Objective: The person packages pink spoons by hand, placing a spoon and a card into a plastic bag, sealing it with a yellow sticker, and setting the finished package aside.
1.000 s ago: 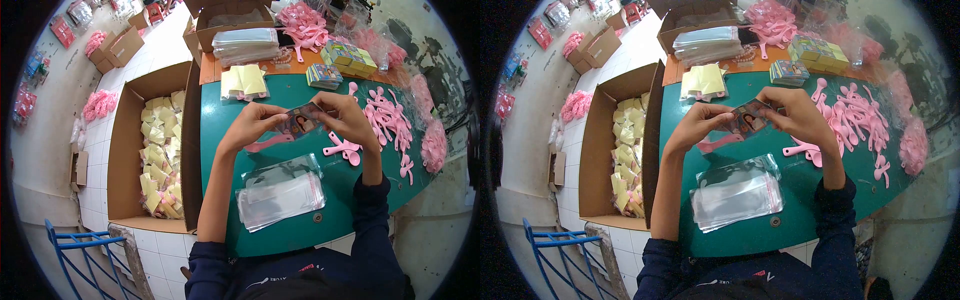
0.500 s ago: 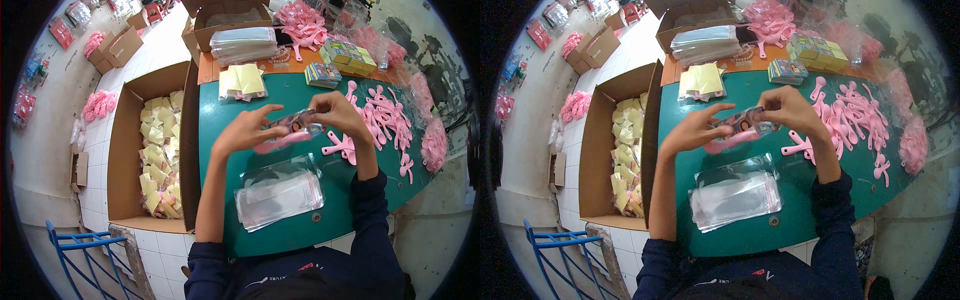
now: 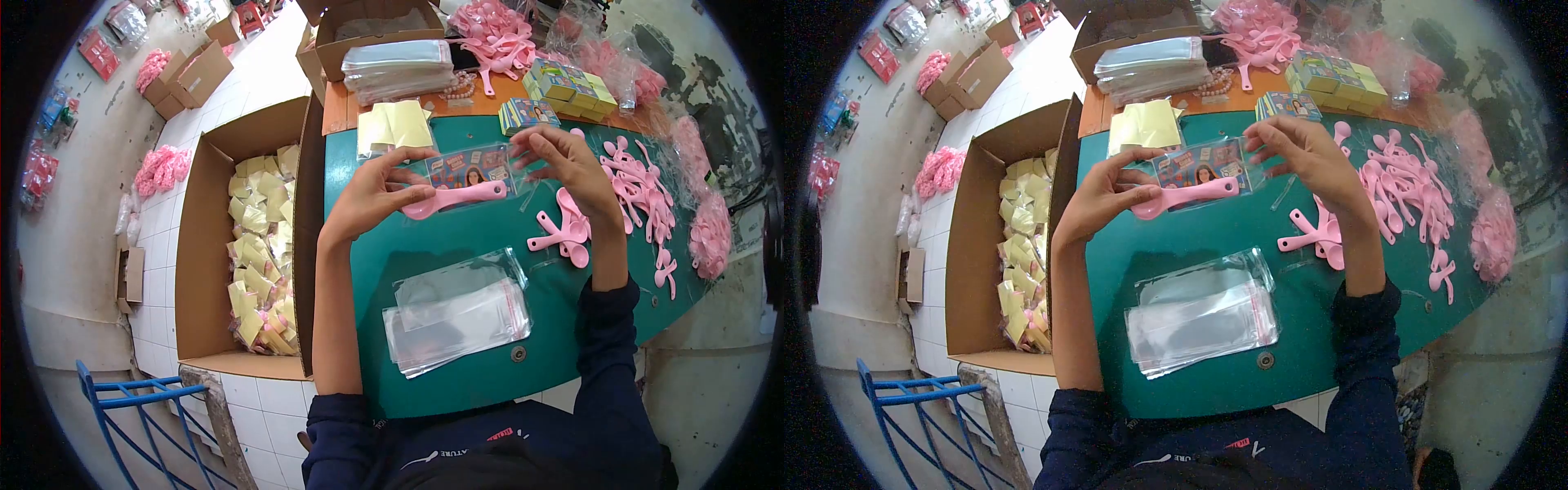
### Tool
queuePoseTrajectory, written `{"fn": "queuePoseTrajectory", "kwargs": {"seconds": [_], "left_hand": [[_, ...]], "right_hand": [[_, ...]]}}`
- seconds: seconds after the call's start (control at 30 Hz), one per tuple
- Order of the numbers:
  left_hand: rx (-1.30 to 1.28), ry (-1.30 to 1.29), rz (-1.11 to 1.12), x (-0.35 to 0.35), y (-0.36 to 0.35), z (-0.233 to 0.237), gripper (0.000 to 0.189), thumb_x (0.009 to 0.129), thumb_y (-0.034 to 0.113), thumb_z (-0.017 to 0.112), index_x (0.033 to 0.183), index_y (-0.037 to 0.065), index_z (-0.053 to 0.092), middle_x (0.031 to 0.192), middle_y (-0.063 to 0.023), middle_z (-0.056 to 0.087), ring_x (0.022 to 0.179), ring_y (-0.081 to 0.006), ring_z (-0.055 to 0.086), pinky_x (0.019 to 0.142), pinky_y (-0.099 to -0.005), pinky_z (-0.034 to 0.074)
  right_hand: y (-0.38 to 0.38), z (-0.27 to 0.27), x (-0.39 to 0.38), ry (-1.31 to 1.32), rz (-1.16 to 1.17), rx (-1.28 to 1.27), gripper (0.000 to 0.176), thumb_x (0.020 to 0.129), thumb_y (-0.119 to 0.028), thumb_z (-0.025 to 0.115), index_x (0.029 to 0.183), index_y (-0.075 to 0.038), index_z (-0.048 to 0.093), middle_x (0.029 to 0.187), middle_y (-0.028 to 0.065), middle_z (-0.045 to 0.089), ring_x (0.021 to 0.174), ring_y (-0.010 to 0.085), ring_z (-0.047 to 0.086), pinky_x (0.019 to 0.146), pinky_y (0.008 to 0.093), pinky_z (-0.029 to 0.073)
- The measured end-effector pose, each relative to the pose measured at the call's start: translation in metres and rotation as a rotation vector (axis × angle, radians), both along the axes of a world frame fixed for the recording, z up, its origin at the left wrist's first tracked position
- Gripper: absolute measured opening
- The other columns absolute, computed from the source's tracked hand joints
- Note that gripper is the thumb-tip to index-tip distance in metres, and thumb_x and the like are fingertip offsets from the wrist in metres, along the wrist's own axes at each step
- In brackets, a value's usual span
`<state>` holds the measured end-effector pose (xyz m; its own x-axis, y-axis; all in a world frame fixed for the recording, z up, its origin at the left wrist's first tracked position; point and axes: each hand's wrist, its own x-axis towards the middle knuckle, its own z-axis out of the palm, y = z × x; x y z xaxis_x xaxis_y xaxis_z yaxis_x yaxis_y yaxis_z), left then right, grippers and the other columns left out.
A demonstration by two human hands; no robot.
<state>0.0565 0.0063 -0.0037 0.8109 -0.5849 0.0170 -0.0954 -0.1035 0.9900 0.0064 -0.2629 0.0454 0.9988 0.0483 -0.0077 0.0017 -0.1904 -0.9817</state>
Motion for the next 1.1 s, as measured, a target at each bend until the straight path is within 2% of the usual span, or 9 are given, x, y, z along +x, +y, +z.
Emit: {"fn": "queuePoseTrajectory", "kwargs": {"seconds": [0.17,0.37,0.5,0.6,0.73,0.87,0.93,1.0,1.1], "left_hand": [[0.082,0.004,0.01,0.002,0.004,0.0,0.043,0.079,0.01,0.071,0.117,-0.002,0.054,0.09,-0.0074,0.065,0.084,-0.0114,0.062,0.073,-0.0237,0.05],[0.1,-0.006,-0.026,0.002,0.007,0.002,0.039,0.08,0.011,0.07,0.114,-0.003,0.055,0.088,-0.0076,0.065,0.083,-0.0106,0.062,0.073,-0.0234,0.05],[0.034,0.016,-0.055,0.004,0.014,-0.001,0.038,0.08,0.011,0.07,0.113,-0.002,0.055,0.088,-0.0075,0.065,0.082,-0.0099,0.061,0.073,-0.0231,0.049],[-0.01,0.038,-0.035,0.004,0.015,-0.002,0.037,0.08,0.01,0.07,0.111,-0.002,0.056,0.088,-0.0072,0.065,0.08,-0.0093,0.061,0.072,-0.0227,0.049],[-0.007,0.032,-0.069,0.004,0.015,-0.003,0.038,0.08,0.011,0.071,0.112,-0.001,0.055,0.088,-0.0069,0.065,0.08,-0.009,0.06,0.072,-0.0222,0.049],[0.077,-0.03,-0.109,0.001,0.006,0.0,0.041,0.078,0.012,0.072,0.114,0.002,0.056,0.089,-0.0072,0.065,0.081,-0.0095,0.06,0.073,-0.0233,0.049],[0.086,-0.039,-0.14,-0.001,0.001,0.003,0.044,0.078,0.014,0.073,0.117,0.004,0.055,0.09,-0.0083,0.065,0.083,-0.0109,0.06,0.074,-0.0246,0.049],[-0.076,-0.054,-0.108,-0.003,-0.004,0.001,0.051,0.076,0.012,0.074,0.122,0.005,0.052,0.091,-0.0062,0.065,0.083,-0.0105,0.06,0.074,-0.0242,0.049],[-0.144,0.012,-0.101,-0.005,-0.001,0.006,0.058,0.075,0.011,0.075,0.127,0.007,0.048,0.091,-0.0052,0.064,0.082,-0.0108,0.06,0.074,-0.0246,0.049]], "right_hand": [[-0.001,-0.014,0.004,-0.276,0.013,-0.304,0.014,0.085,-0.013,0.063,0.09,0.0,0.063,0.083,0.0037,0.062,0.076,0.0095,0.058,0.068,0.0224,0.046],[-0.014,-0.008,0.005,-0.208,0.127,-0.183,0.009,0.084,-0.008,0.063,0.088,0.0,0.062,0.081,0.0022,0.061,0.075,0.0089,0.057,0.069,0.0224,0.046],[-0.028,-0.001,0.005,-0.271,0.041,0.029,0.007,0.087,-0.009,0.058,0.092,-0.004,0.058,0.084,-0.0008,0.058,0.078,0.0068,0.054,0.073,0.0225,0.045],[-0.031,-0.001,0.004,-0.176,0.074,0.0,0.011,0.085,-0.011,0.061,0.093,-0.004,0.057,0.085,-0.0005,0.058,0.08,0.0072,0.054,0.075,0.0225,0.045],[-0.024,-0.001,0.004,-0.01,0.331,-0.079,0.018,0.083,-0.014,0.064,0.094,0.0,0.062,0.085,0.0027,0.06,0.079,0.0091,0.057,0.072,0.0237,0.049],[-0.009,-0.007,0.001,0.055,0.375,-0.125,0.03,0.08,-0.018,0.068,0.101,0.002,0.064,0.085,0.004,0.063,0.073,0.0082,0.057,0.066,0.0228,0.048],[-0.007,-0.01,0.004,0.128,0.339,-0.157,0.03,0.077,-0.016,0.07,0.1,0.003,0.064,0.081,0.0041,0.064,0.067,0.0079,0.057,0.06,0.0216,0.047],[-0.005,-0.012,0.005,0.164,0.291,-0.17,0.026,0.075,-0.011,0.071,0.097,0.004,0.064,0.078,0.0056,0.066,0.067,0.0084,0.059,0.059,0.0204,0.047],[-0.01,-0.016,0.008,0.004,0.2,-0.274,0.019,0.074,-0.01,0.071,0.087,0.002,0.064,0.07,0.0022,0.063,0.061,0.007,0.056,0.054,0.0191,0.044]]}}
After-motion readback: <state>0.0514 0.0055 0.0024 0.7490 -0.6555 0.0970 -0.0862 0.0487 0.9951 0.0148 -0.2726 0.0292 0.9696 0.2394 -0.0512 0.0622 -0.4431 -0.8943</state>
